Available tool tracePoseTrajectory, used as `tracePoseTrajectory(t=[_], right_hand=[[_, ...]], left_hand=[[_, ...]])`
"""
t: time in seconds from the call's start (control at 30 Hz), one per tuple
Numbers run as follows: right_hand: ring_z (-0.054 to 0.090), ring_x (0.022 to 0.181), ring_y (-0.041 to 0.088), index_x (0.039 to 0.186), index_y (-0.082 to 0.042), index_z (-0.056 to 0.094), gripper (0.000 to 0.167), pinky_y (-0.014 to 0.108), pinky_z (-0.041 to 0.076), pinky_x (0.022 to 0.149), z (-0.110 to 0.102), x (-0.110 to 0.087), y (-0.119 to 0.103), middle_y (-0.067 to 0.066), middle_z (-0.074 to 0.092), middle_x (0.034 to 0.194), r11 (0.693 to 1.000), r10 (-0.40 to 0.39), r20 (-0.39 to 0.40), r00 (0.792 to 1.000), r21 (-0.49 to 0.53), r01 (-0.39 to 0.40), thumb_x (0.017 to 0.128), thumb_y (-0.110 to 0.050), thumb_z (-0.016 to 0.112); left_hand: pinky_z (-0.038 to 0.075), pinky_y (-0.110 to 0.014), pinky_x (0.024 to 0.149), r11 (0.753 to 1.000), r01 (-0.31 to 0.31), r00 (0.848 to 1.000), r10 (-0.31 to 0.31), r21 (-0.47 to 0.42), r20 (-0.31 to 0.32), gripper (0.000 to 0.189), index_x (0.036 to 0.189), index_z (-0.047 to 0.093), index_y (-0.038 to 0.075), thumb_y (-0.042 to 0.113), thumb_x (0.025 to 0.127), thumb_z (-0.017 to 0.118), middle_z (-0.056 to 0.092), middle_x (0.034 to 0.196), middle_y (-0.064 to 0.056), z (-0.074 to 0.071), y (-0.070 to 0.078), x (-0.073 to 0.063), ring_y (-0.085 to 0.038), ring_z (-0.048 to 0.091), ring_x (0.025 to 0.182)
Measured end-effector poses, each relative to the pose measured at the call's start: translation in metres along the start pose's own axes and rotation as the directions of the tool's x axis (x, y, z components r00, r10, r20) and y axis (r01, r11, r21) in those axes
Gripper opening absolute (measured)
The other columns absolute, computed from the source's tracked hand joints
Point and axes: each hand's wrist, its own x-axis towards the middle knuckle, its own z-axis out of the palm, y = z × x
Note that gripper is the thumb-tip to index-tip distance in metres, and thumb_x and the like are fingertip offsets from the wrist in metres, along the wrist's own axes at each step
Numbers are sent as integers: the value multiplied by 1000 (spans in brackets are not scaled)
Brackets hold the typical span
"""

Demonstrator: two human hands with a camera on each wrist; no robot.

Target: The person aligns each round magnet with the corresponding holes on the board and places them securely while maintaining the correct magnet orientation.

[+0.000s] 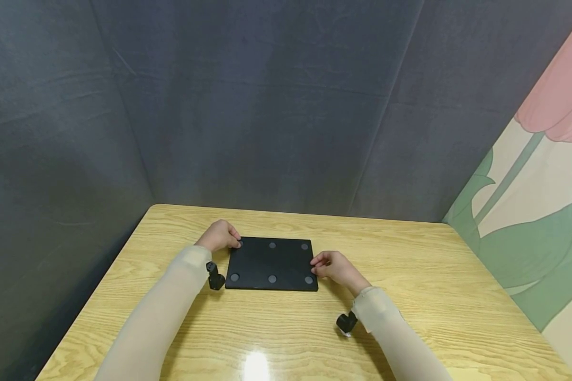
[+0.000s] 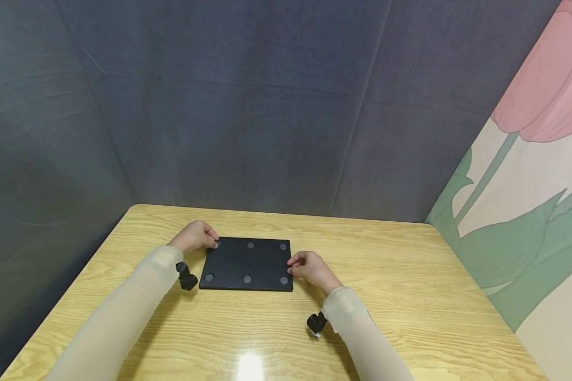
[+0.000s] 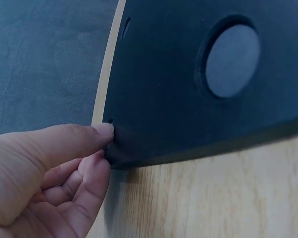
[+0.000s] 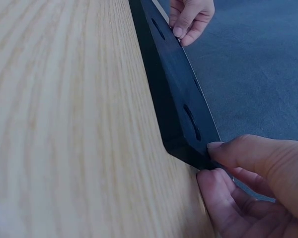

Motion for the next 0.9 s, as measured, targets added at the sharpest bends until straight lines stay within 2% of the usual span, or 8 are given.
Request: tracePoseTrajectory(t=[0.2,0.27,0.37,0.57,0.73,0.9], right_hand=[[60,77,14,101,5,64,16,27,49,68,0,-2,-1,11,62,88,1000,2,-3,1000,-6,-2,85,5,64],[61,78,15,102,8,63,17,28,50,69,-1,-8,-12,14,62,89,1000,3,4,1000,-3,-3,86,6,62],[61,80,16,103,10,62,17,29,50,71,-2,-10,-15,17,62,90,1000,7,6,1000,-2,-7,86,7,61],[61,79,15,102,7,63,17,26,50,68,-1,-2,-1,13,62,89,1000,1,-4,1000,-15,-1,86,5,63],[61,78,15,101,6,63,16,26,51,68,-3,-5,-6,12,62,88,1000,-17,1,1000,-21,17,85,4,62],[62,80,20,105,6,63,15,32,56,74,-14,-6,-21,15,62,94,999,-36,-6,999,-39,35,93,-3,59]], left_hand=[[49,-26,69,999,-10,1000,10,-36,0,15,93,73,3,8,80,77,71,90,-8,-2,-4,-2,-15,61,74],[49,-27,70,999,-15,1000,15,-42,-1,17,95,73,3,10,80,77,71,91,-7,-4,-5,-3,-15,61,75],[49,-28,71,998,-20,1000,20,-60,1,17,96,73,3,10,80,77,70,94,-7,-5,-5,-5,-16,60,77],[49,-34,82,998,-45,999,45,-50,5,19,99,73,5,14,82,76,70,102,-7,-10,-3,-11,-20,60,89],[49,-38,86,996,-77,997,77,-33,18,21,103,72,9,20,85,74,69,105,-5,-19,0,-21,-21,60,95],[50,-41,86,991,-113,992,117,-75,51,29,114,66,1,14,89,69,66,105,-10,-34,7,-34,-22,60,93]])
